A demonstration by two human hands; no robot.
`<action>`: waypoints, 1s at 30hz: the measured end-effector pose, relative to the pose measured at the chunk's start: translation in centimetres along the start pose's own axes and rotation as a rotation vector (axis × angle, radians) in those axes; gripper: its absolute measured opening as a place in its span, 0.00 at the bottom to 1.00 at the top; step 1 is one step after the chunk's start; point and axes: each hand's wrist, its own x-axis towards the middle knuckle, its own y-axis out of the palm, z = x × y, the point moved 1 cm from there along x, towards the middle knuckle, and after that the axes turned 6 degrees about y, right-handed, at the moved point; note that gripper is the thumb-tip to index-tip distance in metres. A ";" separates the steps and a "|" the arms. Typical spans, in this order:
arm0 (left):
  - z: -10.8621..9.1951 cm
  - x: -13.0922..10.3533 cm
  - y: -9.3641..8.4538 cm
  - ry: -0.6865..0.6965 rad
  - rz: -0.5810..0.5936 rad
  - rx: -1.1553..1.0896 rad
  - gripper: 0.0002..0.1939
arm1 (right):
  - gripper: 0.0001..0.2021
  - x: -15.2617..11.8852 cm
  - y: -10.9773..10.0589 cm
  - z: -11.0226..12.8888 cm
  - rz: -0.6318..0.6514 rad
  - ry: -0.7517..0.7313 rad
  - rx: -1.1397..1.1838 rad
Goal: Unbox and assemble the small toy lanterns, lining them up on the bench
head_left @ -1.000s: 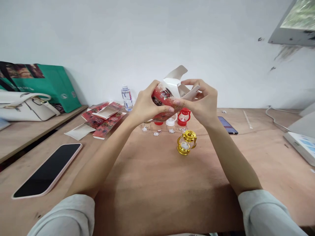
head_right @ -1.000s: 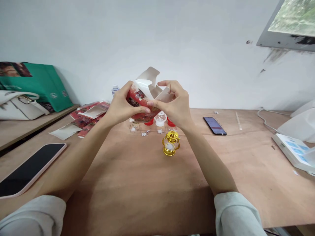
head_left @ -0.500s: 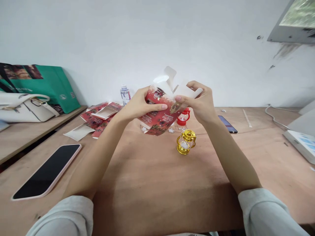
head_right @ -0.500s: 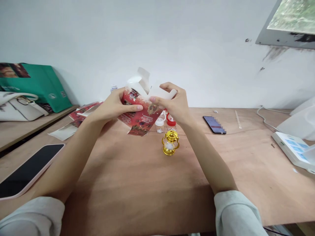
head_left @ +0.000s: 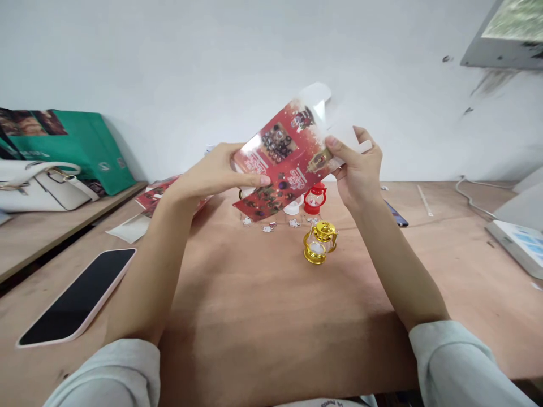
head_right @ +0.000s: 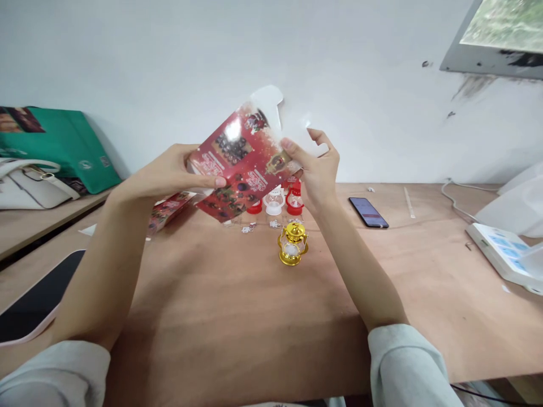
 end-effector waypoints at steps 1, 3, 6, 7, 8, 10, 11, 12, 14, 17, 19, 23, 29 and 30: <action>0.3 0.0 -0.3 -0.008 -0.029 -0.004 0.18 | 0.25 0.1 -0.2 0.1 0.015 0.013 0.011; 0.6 -0.1 -0.9 -0.010 -0.120 -0.034 0.19 | 0.25 0.1 -0.3 0.5 0.052 0.045 0.030; 0.6 -0.2 -1.4 0.023 -0.169 -0.091 0.21 | 0.25 0.0 0.1 0.7 0.109 0.085 0.052; 0.6 -0.3 -1.5 0.034 -0.154 -0.098 0.20 | 0.25 0.0 0.2 0.6 0.120 0.096 0.062; 0.5 -0.3 -1.6 0.039 -0.132 -0.100 0.19 | 0.24 0.0 0.4 0.5 0.127 0.106 0.073; 0.5 -0.3 -1.7 0.040 -0.091 -0.095 0.19 | 0.23 0.1 0.5 0.1 0.129 0.126 0.094; 0.5 -0.2 -1.7 0.037 -0.071 -0.095 0.19 | 0.22 0.1 0.5 0.0 0.127 0.135 0.104; 0.4 -0.2 -1.7 0.029 -0.050 -0.096 0.20 | 0.21 0.2 0.5 -0.1 0.122 0.143 0.112; 0.3 0.0 -1.7 0.006 -0.032 -0.077 0.21 | 0.18 0.3 0.2 -0.1 0.105 0.162 0.118; 0.1 -0.1 -2.5 -0.060 -0.136 0.040 0.25 | 0.16 0.2 -0.3 0.2 0.071 0.192 0.093; 0.3 -0.5 -4.0 -0.134 -0.296 0.133 0.30 | 0.16 0.2 -0.6 0.4 0.058 0.201 0.078; 3.0 -2.0 -8.8 -0.255 -0.659 0.187 0.36 | 0.16 0.0 -0.9 1.2 0.041 0.237 0.071; 12.2 -3.5 -15.2 -0.524 -1.041 0.288 0.14 | 0.15 -0.5 -0.5 2.6 0.035 0.344 0.051; 13.5 -3.5 -15.6 -0.525 -0.990 0.371 0.13 | 0.15 -0.6 -0.4 2.7 0.042 0.356 0.044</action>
